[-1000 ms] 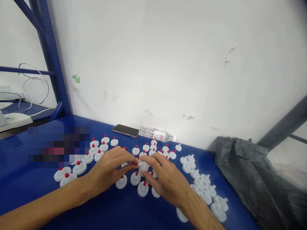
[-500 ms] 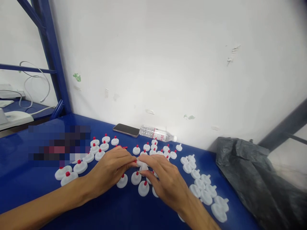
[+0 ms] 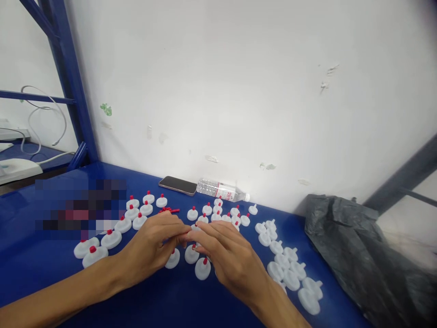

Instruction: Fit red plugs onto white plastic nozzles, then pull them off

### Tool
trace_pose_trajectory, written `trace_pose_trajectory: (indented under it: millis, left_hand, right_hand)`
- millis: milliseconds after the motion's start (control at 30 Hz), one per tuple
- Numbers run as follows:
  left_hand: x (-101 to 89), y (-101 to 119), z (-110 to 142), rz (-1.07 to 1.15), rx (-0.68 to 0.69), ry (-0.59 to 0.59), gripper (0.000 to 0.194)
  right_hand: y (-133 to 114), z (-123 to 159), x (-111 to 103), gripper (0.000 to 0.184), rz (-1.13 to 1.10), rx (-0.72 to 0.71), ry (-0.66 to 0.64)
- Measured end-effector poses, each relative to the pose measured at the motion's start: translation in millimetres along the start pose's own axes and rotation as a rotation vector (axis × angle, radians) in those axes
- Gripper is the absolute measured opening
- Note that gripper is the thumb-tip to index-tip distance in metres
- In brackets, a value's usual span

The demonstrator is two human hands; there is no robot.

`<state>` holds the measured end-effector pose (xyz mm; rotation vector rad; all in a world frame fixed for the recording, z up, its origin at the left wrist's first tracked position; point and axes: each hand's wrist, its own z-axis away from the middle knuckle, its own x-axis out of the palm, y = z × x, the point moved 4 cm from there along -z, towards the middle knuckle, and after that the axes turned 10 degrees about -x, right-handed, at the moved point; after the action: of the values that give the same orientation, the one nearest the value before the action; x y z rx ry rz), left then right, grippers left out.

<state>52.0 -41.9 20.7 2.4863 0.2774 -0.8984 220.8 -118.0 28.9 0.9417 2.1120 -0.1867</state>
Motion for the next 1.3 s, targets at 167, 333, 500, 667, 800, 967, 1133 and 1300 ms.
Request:
trace_pose_trajectory:
  millis: [167,333,500,667,800,967,1133,1300]
  left_hand:
    - [-0.6,0.0,0.1,0.093,-0.032,0.007,0.021]
    - [5.8,-4.2,-3.7,0.090,-0.095,-0.045,0.017]
    - [-0.3,-11.8,-9.7,-0.105,-0.155,-0.113,0.034]
    - [-8.3,-32.7,-7.7,-0.315,-0.218,-0.264,0.062]
    - [-7.8,-39.3,-5.9,-0.422,-0.144,-0.232,0.079]
    - [3.8,-48.9,-1.7,-0.502,-0.177,-0.275,0.075]
    - [9.8,-56.5,-6.4,-0.515,-0.208,-0.233,0.040]
    - [10.9,-59.7,-9.6,-0.469,-0.210,-0.193,0.037]
  right_hand:
    - [-5.6,-2.6,-2.5,0.039,0.052,-0.054,0.011]
    - [0.2,-8.7,-6.2,0.041,0.091,-0.064,-0.054]
    - [33.0,-1.5,-33.3,0.040,0.151,0.051,0.043]
    - [75.9,30.9,-53.7,0.019,0.160,0.376,0.079]
    - [92.7,48.3,-48.3,0.008,0.185,0.401,-0.059]
    - [99.5,53.6,-41.4,0.003,0.206,0.420,-0.186]
    - [100.3,60.5,-33.5,0.007,0.192,0.452,-0.316]
    - [100.1,67.1,-25.4,0.017,0.130,0.422,-0.358]
